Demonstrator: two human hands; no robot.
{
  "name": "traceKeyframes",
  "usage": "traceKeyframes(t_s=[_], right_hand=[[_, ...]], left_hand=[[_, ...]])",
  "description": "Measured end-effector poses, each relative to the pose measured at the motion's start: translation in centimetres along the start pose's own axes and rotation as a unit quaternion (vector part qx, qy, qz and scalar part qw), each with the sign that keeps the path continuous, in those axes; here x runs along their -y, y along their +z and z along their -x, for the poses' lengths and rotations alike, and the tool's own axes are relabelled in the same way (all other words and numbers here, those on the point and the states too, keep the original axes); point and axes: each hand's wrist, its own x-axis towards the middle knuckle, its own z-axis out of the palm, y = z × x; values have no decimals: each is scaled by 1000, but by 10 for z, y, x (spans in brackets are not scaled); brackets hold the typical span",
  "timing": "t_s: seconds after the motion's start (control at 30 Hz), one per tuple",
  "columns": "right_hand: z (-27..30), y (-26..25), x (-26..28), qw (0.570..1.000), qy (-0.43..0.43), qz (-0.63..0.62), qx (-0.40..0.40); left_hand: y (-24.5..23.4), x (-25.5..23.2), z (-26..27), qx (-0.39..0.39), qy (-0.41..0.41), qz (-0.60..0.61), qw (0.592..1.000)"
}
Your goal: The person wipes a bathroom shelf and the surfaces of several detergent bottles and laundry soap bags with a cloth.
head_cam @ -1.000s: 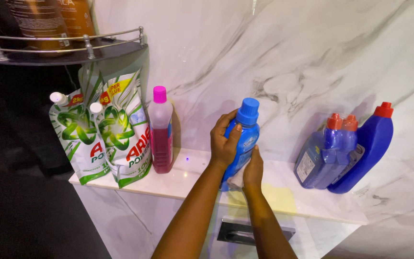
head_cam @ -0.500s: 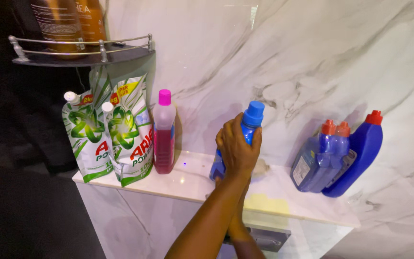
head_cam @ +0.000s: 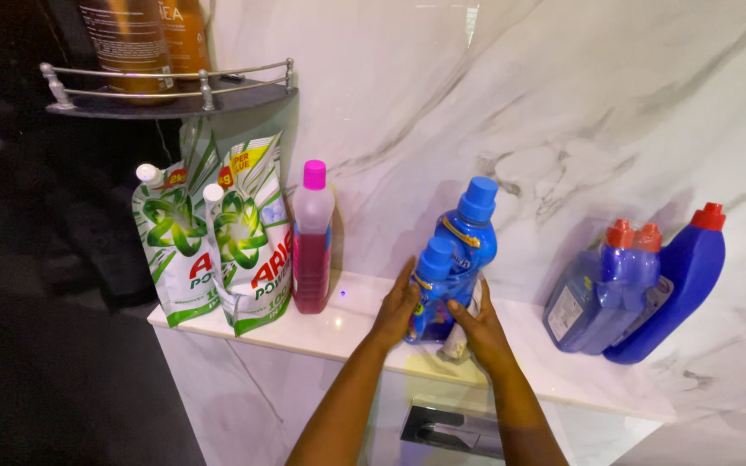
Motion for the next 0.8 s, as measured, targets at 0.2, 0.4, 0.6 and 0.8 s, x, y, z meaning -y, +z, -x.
traceKeyframes(t_s=[0.2,0.4,0.6,0.8], right_hand=[[10,8,-9,997,-15,48,-60],[-21,37,12,963,-112,160,-184],[-48,59,34,931,-181,186,-257],[-22,75,10,936,-155,148,-279]], left_hand=[[0,10,8,0,32,-87,996],[4,-4,7,-49,32,-183,981],[3,-15,9,-10,-18,-121,992],[3,-4,7,2,43,-94,995]])
